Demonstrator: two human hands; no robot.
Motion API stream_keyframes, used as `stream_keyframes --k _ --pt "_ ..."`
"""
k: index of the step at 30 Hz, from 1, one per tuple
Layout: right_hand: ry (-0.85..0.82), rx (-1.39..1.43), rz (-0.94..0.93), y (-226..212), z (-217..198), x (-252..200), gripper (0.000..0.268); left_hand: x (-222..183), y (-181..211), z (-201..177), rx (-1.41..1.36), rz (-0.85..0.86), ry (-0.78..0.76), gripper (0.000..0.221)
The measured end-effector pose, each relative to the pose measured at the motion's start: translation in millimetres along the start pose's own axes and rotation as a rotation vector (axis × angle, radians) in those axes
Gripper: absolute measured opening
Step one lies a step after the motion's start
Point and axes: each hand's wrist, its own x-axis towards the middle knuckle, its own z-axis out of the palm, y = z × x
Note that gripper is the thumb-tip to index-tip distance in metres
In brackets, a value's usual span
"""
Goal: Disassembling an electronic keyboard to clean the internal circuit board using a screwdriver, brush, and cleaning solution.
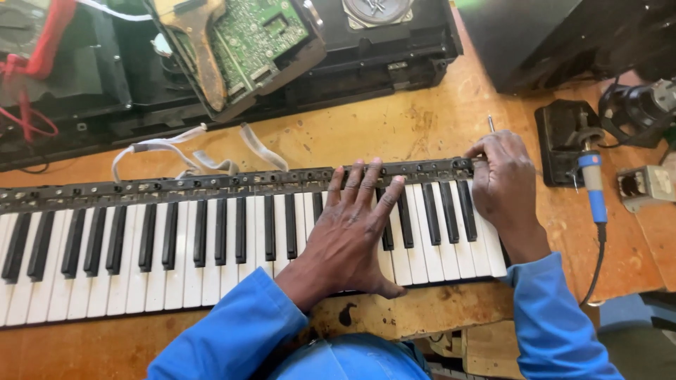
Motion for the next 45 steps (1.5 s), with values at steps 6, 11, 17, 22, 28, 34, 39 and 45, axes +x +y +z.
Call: stream_keyframes --k 6,11,17,22,28,34,39,45 --pt "-0.05 -0.121 0.025 0.0 0.9 1.4 0.019 -1.7 -0.7 8.6 0.097 0.002 0.035 0.2" --pt "-0.025 0.03 0.028 -7.2 -4.8 -1.5 0.031 3.2 1.5 -10.4 -0.26 -0.047 -0.023 0.166" --pt "-0.044 0.187 0.035 -12.3 -2.0 -1.1 0.048 15.8 2.1 -7.3 -0.307 -0.148 0.023 0.152" --pt "-0.062 0.193 0.11 -2.5 6.5 -7.2 0.069 32.6 -11.1 -4.8 -0.369 -0.184 0.026 0.139" --pt "0.12 0.47 -0.012 16.6 16.0 -10.3 0.05 29.5 -13.5 -8.7 -0.679 -0.148 0.226 0.104" --pt "0.21 0.573 -0.05 4.8 4.7 -8.6 0.05 26.0 -13.7 -3.4 -0.86 -0.113 0.353 0.077" --pt "0.002 0.524 0.07 -13.4 -15.3 -1.8 0.042 33.6 -14.9 -14.4 -0.934 -0.2 0.36 0.027" --pt "-0.23 0.253 0.126 -39.8 -40.4 6.0 0.038 45.2 -18.1 -17.4 -1.005 -0.455 0.309 0.027"
